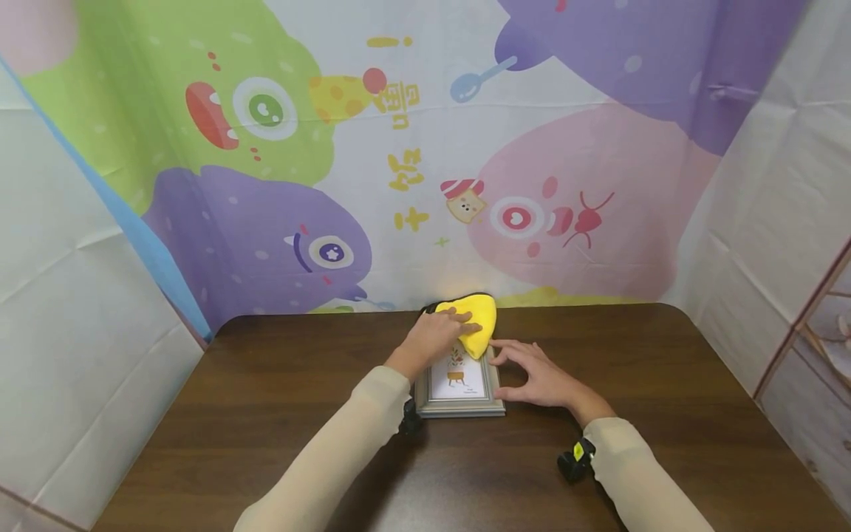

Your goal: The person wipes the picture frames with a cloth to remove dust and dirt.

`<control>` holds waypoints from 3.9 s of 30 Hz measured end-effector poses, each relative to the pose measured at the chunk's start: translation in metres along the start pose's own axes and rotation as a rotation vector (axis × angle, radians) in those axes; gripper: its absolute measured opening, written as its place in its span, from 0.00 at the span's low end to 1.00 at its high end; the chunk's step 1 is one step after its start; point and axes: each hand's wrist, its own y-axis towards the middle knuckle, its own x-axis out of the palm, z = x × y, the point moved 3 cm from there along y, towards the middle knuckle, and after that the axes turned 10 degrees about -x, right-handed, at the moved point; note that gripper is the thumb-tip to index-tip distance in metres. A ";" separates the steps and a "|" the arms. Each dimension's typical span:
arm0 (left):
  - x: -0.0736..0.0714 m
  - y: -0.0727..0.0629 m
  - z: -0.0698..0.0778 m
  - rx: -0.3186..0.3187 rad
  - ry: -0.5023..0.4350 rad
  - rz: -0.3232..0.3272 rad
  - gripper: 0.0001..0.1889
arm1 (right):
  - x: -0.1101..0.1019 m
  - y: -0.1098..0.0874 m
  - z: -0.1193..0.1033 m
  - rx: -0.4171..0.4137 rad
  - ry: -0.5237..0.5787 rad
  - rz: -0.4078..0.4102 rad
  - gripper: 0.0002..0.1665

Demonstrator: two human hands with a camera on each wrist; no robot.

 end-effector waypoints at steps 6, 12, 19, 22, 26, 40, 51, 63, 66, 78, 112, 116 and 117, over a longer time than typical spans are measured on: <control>-0.001 0.001 -0.001 0.000 0.001 0.008 0.27 | 0.000 0.000 0.001 -0.005 -0.001 -0.004 0.23; -0.002 -0.001 -0.005 -0.004 -0.011 0.026 0.26 | 0.000 0.001 0.000 -0.013 0.003 0.003 0.24; -0.001 -0.004 -0.013 -0.009 -0.008 0.064 0.25 | -0.001 0.000 -0.001 -0.018 0.007 0.012 0.24; -0.001 -0.006 -0.019 -0.007 0.001 0.077 0.25 | -0.001 0.000 -0.001 -0.009 0.009 0.012 0.24; 0.001 -0.011 -0.028 -0.021 0.011 0.056 0.26 | 0.001 0.000 0.000 0.005 0.006 0.005 0.24; 0.004 -0.028 -0.064 -0.058 -0.029 0.062 0.26 | 0.000 0.000 -0.003 -0.013 -0.005 0.014 0.24; 0.006 -0.029 -0.067 -0.059 -0.029 0.055 0.26 | 0.002 0.000 0.000 -0.001 -0.001 0.019 0.24; 0.003 -0.026 -0.055 -0.070 -0.011 0.013 0.27 | 0.000 0.000 0.000 0.001 0.000 0.022 0.24; 0.003 -0.024 -0.052 -0.067 -0.024 0.012 0.28 | 0.001 0.000 0.000 0.010 0.004 0.016 0.24; 0.000 -0.015 -0.031 -0.035 -0.069 0.018 0.24 | 0.003 0.000 0.003 0.000 0.005 0.016 0.24; -0.004 -0.007 -0.011 -0.057 -0.027 0.019 0.25 | 0.002 0.001 0.001 -0.007 0.011 0.015 0.24; -0.004 -0.010 -0.017 -0.055 -0.036 0.024 0.24 | 0.002 0.000 0.004 0.003 0.012 0.016 0.24; -0.004 -0.010 -0.019 -0.055 -0.038 0.026 0.24 | 0.002 0.000 0.004 0.005 0.014 0.016 0.24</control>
